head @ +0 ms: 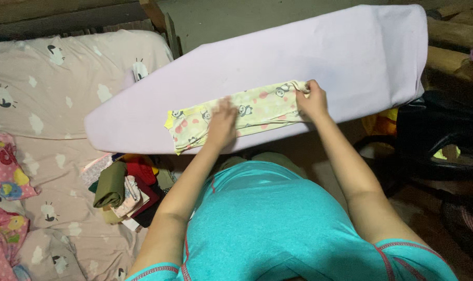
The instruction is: The person folds a pair of black pants, a maroon shirt, beige underwear, and patterned underwear on an ironing board.
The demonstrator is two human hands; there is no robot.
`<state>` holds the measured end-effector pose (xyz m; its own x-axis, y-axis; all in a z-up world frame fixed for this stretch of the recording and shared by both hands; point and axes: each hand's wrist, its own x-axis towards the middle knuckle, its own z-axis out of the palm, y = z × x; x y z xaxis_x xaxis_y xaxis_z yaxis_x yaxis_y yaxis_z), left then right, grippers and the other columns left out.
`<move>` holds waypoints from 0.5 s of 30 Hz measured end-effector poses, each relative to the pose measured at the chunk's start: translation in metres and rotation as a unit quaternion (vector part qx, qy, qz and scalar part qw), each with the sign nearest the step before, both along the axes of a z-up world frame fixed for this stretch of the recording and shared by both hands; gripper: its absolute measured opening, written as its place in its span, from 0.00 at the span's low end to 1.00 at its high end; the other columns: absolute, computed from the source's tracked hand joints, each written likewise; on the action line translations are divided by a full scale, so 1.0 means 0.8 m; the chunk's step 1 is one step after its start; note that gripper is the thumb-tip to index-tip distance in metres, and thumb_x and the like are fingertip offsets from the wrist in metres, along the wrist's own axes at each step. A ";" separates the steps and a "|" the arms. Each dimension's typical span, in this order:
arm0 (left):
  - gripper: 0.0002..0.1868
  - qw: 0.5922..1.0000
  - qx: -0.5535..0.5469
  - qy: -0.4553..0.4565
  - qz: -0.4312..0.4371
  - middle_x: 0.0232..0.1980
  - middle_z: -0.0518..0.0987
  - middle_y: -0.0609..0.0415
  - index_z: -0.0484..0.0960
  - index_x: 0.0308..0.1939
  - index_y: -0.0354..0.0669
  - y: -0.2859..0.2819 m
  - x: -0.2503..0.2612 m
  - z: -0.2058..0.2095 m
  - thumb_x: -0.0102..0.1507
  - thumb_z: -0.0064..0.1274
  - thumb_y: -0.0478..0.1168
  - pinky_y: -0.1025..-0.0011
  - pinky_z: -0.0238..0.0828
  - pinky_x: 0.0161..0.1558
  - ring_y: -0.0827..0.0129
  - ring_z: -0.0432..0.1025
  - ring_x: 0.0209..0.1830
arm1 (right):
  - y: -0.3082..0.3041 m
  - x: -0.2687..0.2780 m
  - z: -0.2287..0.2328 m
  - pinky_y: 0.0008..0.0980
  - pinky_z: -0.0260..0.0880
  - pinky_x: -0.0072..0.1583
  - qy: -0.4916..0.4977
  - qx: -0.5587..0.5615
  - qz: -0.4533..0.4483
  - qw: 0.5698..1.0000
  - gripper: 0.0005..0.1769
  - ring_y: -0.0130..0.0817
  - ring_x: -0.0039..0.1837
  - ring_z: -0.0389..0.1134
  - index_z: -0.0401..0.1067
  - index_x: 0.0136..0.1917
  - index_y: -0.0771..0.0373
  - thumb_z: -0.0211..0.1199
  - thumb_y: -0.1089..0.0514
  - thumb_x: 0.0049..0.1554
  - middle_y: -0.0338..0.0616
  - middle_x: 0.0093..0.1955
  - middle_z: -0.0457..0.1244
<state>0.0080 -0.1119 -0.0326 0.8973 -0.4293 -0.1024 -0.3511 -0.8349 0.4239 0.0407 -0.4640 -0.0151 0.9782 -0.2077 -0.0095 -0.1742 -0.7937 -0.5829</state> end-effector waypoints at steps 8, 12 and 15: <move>0.35 0.531 -0.696 0.385 0.291 0.71 0.70 0.38 0.62 0.76 0.30 -0.088 0.016 -0.005 0.69 0.55 0.42 0.68 0.66 0.65 0.60 0.67 0.68 | 0.114 0.009 0.075 0.42 0.73 0.57 0.187 0.509 0.066 0.838 0.22 0.42 0.56 0.69 0.65 0.67 0.59 0.61 0.57 0.61 0.52 0.57 0.67; 0.39 0.703 -0.557 0.324 0.301 0.56 0.78 0.43 0.63 0.73 0.31 -0.059 0.015 -0.015 0.56 0.53 0.28 0.70 0.74 0.46 0.63 0.75 0.47 | 0.132 0.009 0.044 0.49 0.69 0.68 0.052 0.257 0.195 0.945 0.21 0.49 0.67 0.67 0.66 0.69 0.61 0.59 0.56 0.64 0.54 0.67 0.65; 0.40 0.720 -0.545 0.317 0.291 0.57 0.78 0.46 0.60 0.73 0.31 -0.044 0.000 -0.040 0.56 0.53 0.27 0.74 0.75 0.45 0.67 0.76 0.47 | 0.145 0.005 0.022 0.67 0.51 0.71 0.042 0.023 0.248 0.968 0.27 0.59 0.77 0.51 0.61 0.74 0.61 0.56 0.52 0.64 0.57 0.77 0.54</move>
<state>0.0083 -0.1474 -0.0650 0.8788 -0.1350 -0.4577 0.4762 0.1867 0.8593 0.0450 -0.3478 0.0027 0.9527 0.2897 -0.0914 0.1732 -0.7652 -0.6201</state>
